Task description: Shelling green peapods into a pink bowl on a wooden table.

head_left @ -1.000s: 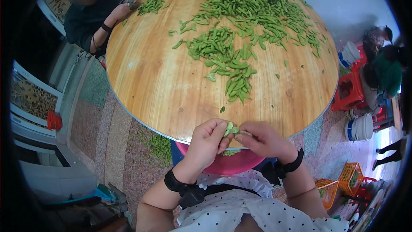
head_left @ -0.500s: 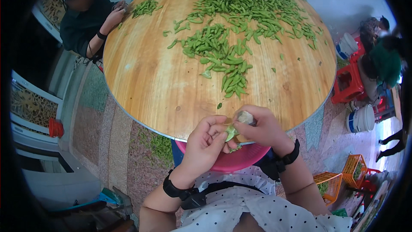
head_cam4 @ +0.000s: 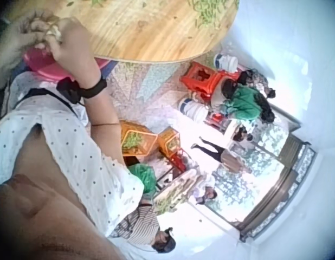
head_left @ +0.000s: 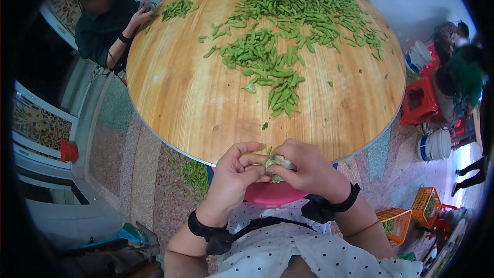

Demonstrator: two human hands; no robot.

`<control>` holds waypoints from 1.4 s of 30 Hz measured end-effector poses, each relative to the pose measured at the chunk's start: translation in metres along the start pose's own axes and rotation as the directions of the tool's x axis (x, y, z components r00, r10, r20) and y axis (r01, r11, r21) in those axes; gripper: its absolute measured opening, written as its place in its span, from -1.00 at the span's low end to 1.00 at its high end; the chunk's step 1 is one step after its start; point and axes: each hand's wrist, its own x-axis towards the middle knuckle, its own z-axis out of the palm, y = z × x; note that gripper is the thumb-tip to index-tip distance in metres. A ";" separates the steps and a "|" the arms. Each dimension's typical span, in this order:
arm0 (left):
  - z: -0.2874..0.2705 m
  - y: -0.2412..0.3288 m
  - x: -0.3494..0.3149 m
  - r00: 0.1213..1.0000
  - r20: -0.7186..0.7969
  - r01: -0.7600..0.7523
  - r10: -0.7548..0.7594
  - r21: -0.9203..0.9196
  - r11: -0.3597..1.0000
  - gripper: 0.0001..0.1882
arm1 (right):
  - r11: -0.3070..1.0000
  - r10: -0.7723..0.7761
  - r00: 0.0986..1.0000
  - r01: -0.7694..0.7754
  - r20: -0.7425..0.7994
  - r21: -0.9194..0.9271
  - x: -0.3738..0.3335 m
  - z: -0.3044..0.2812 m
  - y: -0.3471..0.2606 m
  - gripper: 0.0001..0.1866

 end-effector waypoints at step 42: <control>0.008 -0.005 0.004 0.998 0.013 -0.063 0.062 0.303 0.951 -0.61 | 0.998 -0.037 0.999 0.038 0.007 -0.059 -0.013 0.003 0.004 -0.83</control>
